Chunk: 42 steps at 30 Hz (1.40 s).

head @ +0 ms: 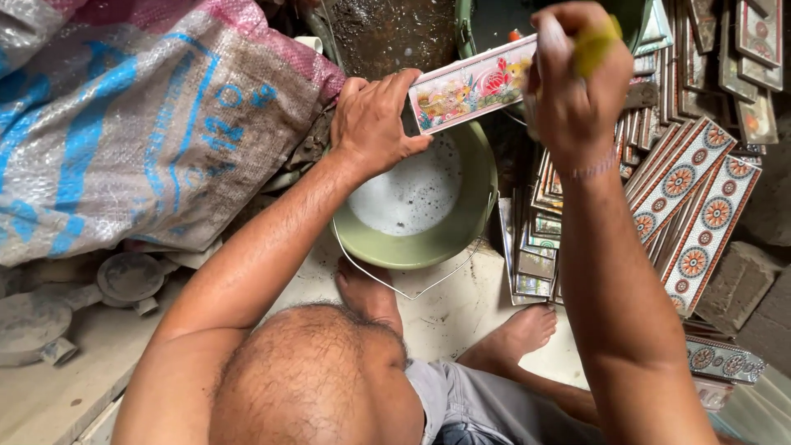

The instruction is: Cleaning decorative tiles by scrubbing them with a brush and soapy water before rinsing them in a bucket.

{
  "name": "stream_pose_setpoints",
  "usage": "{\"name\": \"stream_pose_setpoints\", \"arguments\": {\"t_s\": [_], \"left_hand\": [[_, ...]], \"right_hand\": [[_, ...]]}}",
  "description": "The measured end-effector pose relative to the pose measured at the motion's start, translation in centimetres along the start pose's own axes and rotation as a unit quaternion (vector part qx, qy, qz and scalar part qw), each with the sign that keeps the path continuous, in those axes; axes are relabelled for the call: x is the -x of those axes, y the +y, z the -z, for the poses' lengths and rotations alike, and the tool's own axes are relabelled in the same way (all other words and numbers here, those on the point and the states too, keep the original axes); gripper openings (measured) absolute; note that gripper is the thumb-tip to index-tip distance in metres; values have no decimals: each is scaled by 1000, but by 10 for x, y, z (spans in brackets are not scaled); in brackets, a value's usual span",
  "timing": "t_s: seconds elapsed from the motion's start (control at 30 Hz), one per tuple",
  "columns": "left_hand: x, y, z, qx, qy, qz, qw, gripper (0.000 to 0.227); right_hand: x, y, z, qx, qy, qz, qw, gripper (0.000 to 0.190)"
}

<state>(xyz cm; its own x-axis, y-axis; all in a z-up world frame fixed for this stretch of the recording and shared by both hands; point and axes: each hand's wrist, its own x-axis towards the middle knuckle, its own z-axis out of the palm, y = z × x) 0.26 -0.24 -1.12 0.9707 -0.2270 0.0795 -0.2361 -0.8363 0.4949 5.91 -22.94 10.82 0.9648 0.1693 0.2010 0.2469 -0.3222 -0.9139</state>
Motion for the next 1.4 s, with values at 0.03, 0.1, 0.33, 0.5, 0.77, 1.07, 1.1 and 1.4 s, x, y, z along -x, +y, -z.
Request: {"name": "stream_pose_setpoints", "arguments": {"t_s": [0.03, 0.1, 0.33, 0.5, 0.77, 1.07, 1.1, 1.4], "left_hand": [[1, -2, -2, 0, 1, -1, 1000, 94], [0, -3, -8, 63, -5, 6, 998, 88], [2, 2, 1, -6, -15, 4, 1000, 88], [0, 2, 3, 0, -47, 30, 998, 89], [3, -2, 4, 34, -29, 19, 999, 87], [5, -6, -3, 46, -8, 6, 999, 89], [6, -3, 1, 64, -4, 13, 998, 86], [6, -4, -4, 36, 30, -13, 999, 86]], "right_hand": [[8, -10, 2, 1, 1, 1, 1000, 23], [28, -30, 7, 164, -84, 145, 972, 35], [76, -2, -1, 220, -160, 280, 921, 26], [72, 45, 31, 303, -94, 238, 918, 27], [69, 51, 24, 159, -171, 238, 943, 18], [71, 34, 8, 128, -132, 191, 964, 10], [65, 41, 17, 144, -127, 185, 964, 10], [72, 49, 13, 73, -149, 165, 972, 11]]}}
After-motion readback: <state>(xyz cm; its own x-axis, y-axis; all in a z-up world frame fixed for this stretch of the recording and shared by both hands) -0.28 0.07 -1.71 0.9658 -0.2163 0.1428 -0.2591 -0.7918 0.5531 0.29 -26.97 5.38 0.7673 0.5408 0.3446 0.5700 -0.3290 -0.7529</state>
